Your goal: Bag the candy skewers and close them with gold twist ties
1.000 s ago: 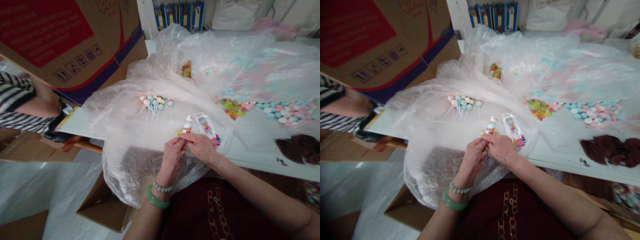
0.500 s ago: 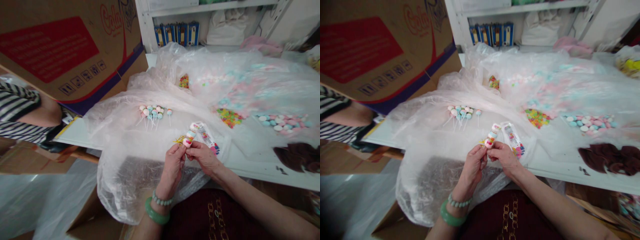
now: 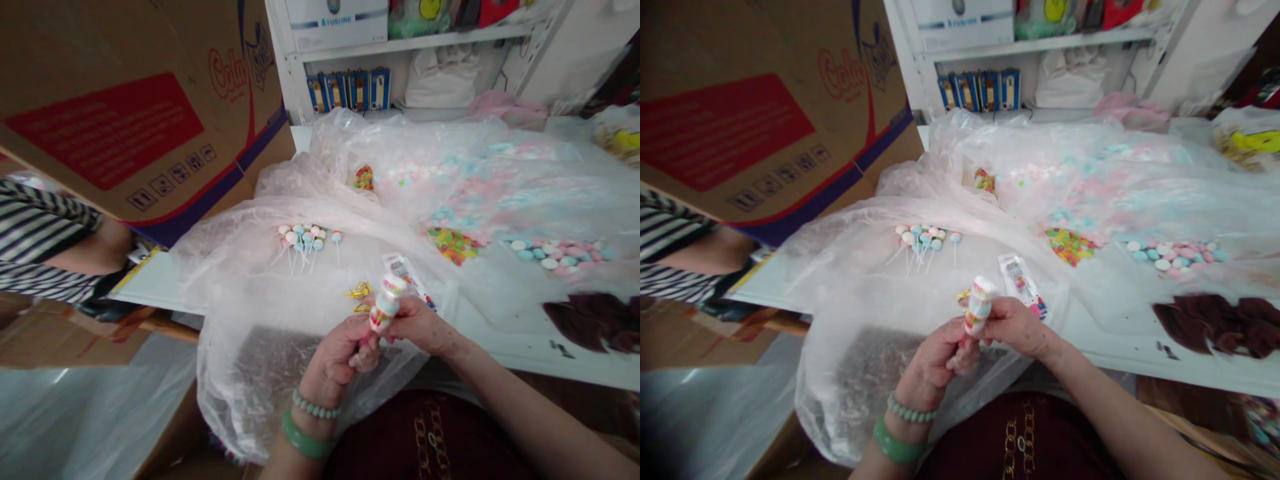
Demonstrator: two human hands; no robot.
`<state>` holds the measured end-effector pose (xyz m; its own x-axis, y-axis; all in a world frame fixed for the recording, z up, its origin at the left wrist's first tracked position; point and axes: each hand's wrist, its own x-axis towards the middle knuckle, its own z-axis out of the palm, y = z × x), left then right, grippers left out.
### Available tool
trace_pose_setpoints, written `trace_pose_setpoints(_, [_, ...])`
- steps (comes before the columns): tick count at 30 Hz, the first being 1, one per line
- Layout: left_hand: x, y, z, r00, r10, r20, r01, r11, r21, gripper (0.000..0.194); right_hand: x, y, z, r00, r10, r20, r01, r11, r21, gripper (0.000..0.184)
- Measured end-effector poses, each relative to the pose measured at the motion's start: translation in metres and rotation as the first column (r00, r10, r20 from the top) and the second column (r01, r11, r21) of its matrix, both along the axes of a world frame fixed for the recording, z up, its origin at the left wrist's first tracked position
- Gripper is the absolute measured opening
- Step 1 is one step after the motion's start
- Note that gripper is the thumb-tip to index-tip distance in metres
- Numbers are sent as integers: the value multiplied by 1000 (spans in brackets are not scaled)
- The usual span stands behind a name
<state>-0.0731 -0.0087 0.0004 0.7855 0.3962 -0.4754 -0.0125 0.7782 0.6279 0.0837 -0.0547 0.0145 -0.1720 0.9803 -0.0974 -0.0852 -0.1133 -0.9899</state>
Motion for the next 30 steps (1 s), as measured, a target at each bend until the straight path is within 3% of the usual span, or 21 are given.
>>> trace_pose_setpoints(2, [-8,0,1,990,-138,24,139,990,-38,31,1,-9,9,987,150,61,-154,986,65,18])
trace_pose_setpoints(4, [-14,-2,5,979,-201,17,201,979,-16,29,-1,-19,13,957,196,212,-228,964,139,21])
trace_pose_setpoints(7, [-19,-1,19,959,-278,-48,280,959,52,25,-6,-33,15,865,8,501,-223,902,371,21])
trace_pose_setpoints(10, [-23,6,40,921,-343,-183,376,905,199,21,-5,-39,22,736,-189,650,-329,740,587,22])
trace_pose_setpoints(13, [-24,11,58,896,-308,-320,432,770,469,15,3,-32,31,538,-234,810,-593,578,560,26])
trace_pose_setpoints(15, [-19,8,66,919,-108,-379,360,622,695,20,10,-19,36,377,-257,890,-723,519,456,26])
trace_pose_setpoints(16, [-14,5,68,924,54,-379,295,528,796,24,13,-12,37,327,-264,907,-739,528,419,26])
trace_pose_setpoints(18, [-2,-3,67,867,392,-308,192,307,932,26,15,5,38,343,-259,903,-643,636,427,23])
trace_pose_setpoints(20, [10,-10,62,773,600,-205,161,127,979,21,10,23,37,527,-284,801,-321,806,497,18])
trace_pose_setpoints(22, [18,-10,53,719,687,-108,106,46,993,16,0,38,34,686,-357,634,33,886,463,18])
trace_pose_setpoints(23, [21,-8,48,698,714,-58,35,48,998,14,-6,43,31,738,-372,563,136,899,416,19])
trace_pose_setpoints(24, [22,-5,43,673,739,-18,-67,85,994,12,-12,47,29,789,-357,500,180,913,367,20])
trace_pose_setpoints(25, [21,-1,38,647,762,2,-190,159,969,11,-17,50,26,838,-322,441,183,927,328,21])
trace_pose_setpoints(26, [19,3,33,634,773,-7,-323,273,906,12,-21,50,22,878,-297,376,183,933,309,22])
trace_pose_setpoints(28, [9,9,28,727,680,-97,-491,614,618,23,-23,46,16,911,-327,251,238,914,330,21])
trace_pose_setpoints(29, [3,11,28,821,557,-121,-470,782,409,31,-22,42,13,895,-373,246,260,882,392,21])
trace_pose_setpoints(30, [-4,11,28,909,404,-101,-377,902,210,40,-20,38,11,859,-423,290,249,838,485,20])
